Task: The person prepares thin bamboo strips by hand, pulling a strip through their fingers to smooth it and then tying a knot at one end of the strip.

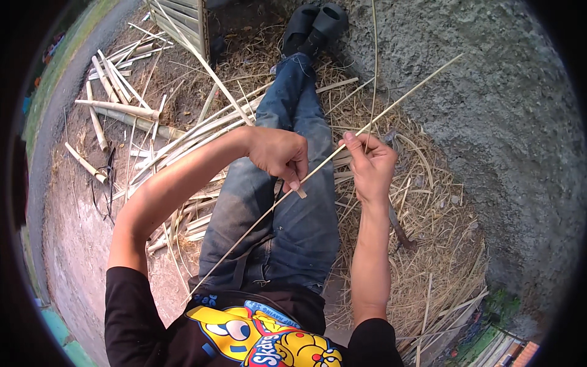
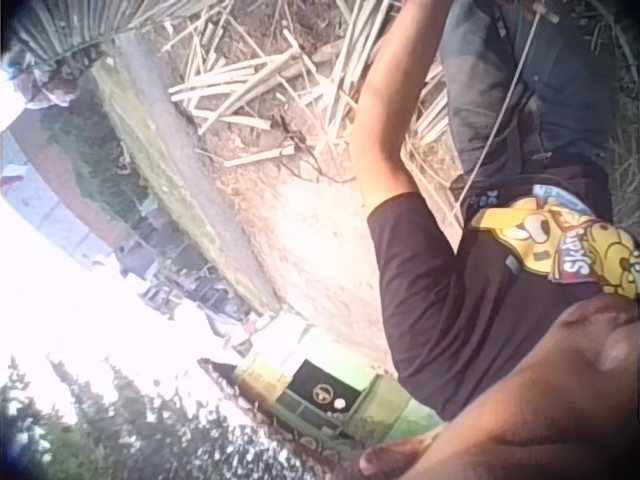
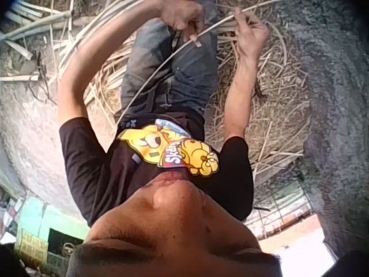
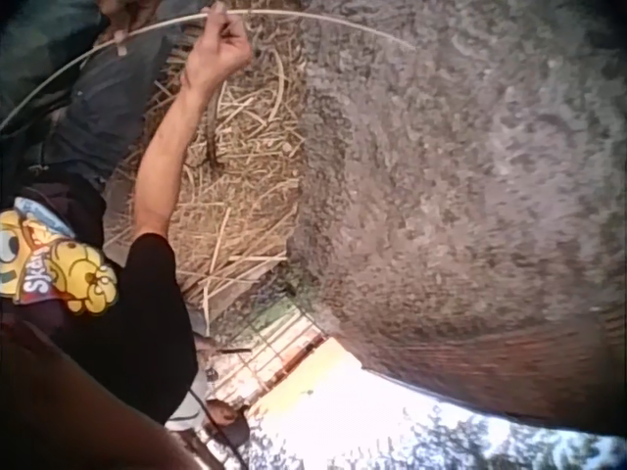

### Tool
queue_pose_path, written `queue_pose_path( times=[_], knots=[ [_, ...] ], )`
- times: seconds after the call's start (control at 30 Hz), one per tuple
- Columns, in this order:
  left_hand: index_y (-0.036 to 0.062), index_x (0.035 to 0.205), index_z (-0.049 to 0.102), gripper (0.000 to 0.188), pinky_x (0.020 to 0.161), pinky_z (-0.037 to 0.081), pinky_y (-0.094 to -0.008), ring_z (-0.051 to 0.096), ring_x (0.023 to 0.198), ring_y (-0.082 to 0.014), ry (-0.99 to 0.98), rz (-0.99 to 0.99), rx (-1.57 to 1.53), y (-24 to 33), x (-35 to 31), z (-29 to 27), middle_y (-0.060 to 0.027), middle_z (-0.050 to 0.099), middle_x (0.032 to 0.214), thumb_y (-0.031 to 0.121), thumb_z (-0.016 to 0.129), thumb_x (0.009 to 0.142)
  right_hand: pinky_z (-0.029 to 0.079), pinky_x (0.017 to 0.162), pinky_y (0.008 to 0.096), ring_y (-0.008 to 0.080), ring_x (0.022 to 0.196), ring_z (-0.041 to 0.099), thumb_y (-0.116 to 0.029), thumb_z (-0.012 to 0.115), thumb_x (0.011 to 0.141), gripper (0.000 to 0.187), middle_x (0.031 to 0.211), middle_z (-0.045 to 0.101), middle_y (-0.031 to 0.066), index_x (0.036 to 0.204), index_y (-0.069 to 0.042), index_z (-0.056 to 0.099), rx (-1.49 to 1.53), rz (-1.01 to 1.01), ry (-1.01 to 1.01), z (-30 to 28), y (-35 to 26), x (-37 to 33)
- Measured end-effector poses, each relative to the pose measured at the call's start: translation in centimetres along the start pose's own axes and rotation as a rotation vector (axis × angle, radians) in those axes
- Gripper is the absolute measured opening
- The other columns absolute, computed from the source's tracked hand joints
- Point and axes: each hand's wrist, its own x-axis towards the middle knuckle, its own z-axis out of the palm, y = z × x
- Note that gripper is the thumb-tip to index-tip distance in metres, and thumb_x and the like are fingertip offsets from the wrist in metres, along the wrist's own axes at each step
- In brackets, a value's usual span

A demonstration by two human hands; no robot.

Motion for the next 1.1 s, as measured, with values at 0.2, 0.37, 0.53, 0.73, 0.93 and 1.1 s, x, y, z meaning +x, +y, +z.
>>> queue_pose_path(
  times=[0.2, 0.37, 0.53, 0.73, 0.93, 1.1],
  knots=[
    [0.0017, 0.087, 0.076, 0.015, 0.064, 0.049, -0.0290, 0.068, 0.071, -0.0110, 0.021, -0.025, -0.043, 0.8, 0.0, 0.2, -0.0024, 0.074, 0.076, 0.015, 0.071, 0.088, 0.022, 0.045, 0.0208, -0.0015, 0.049, 0.036, -0.016, 0.075, 0.092, 0.019, 0.074, 0.068, 0.0004, 0.089, 0.002, 0.072, -0.058, 0.022, -0.037, -1.0, 0.5, 0.4],
    [0.0012, 0.086, 0.075, 0.014, 0.064, 0.049, -0.0307, 0.068, 0.071, -0.0124, 0.049, -0.127, 0.073, 0.8, -0.2, 0.5, -0.0039, 0.073, 0.073, 0.014, 0.071, 0.087, 0.038, 0.063, 0.0171, 0.0028, 0.070, 0.054, -0.020, 0.075, 0.093, 0.027, 0.080, 0.066, -0.0016, 0.105, 0.003, 0.072, -0.205, -0.033, -0.041, -2.2, -1.3, -1.3],
    [0.0019, 0.084, 0.076, 0.013, 0.064, 0.049, -0.0310, 0.068, 0.071, -0.0124, 0.001, -0.168, 0.076, -1.6, -1.0, 0.6, -0.0030, 0.073, 0.073, 0.014, 0.070, 0.086, 0.039, 0.057, 0.0200, 0.0036, 0.064, 0.051, -0.019, 0.071, 0.096, 0.026, 0.082, 0.066, 0.0012, 0.108, 0.004, 0.070, -0.111, 0.007, 0.084, -8.8, -4.0, -3.4],
    [0.0034, 0.081, 0.075, 0.015, 0.063, 0.047, -0.0302, 0.066, 0.069, -0.0109, -0.189, -0.244, -0.006, -3.4, -2.2, 4.7, -0.0015, 0.073, 0.073, 0.016, 0.069, 0.087, 0.036, 0.057, 0.0208, 0.0052, 0.062, 0.045, -0.019, 0.069, 0.097, 0.021, 0.079, 0.061, -0.0010, 0.105, 0.000, 0.073, -0.626, -0.153, 0.077, -20.1, -5.4, -5.4],
    [0.0049, 0.078, 0.075, 0.015, 0.061, 0.048, -0.0318, 0.066, 0.068, -0.0121, -0.247, -0.203, -0.021, -3.4, -4.5, 9.0, -0.0010, 0.073, 0.071, 0.016, 0.069, 0.086, 0.040, 0.062, 0.0262, 0.0093, 0.068, 0.053, -0.014, 0.082, 0.079, 0.019, 0.074, 0.062, 0.0017, 0.084, 0.003, 0.073, -0.744, -0.008, -0.209, -25.9, -8.8, -5.4],
    [0.0061, 0.077, 0.075, 0.015, 0.061, 0.049, -0.0327, 0.067, 0.067, -0.0137, -0.254, -0.168, -0.048, -2.9, -6.1, 11.1, -0.0009, 0.072, 0.069, 0.016, 0.068, 0.085, 0.040, 0.060, 0.0262, 0.0089, 0.066, 0.053, -0.021, 0.085, 0.073, 0.026, 0.073, 0.062, 0.0012, 0.080, 0.001, 0.073, -0.785, 0.131, -0.348, -27.1, -9.1, -2.3]
  ],
)
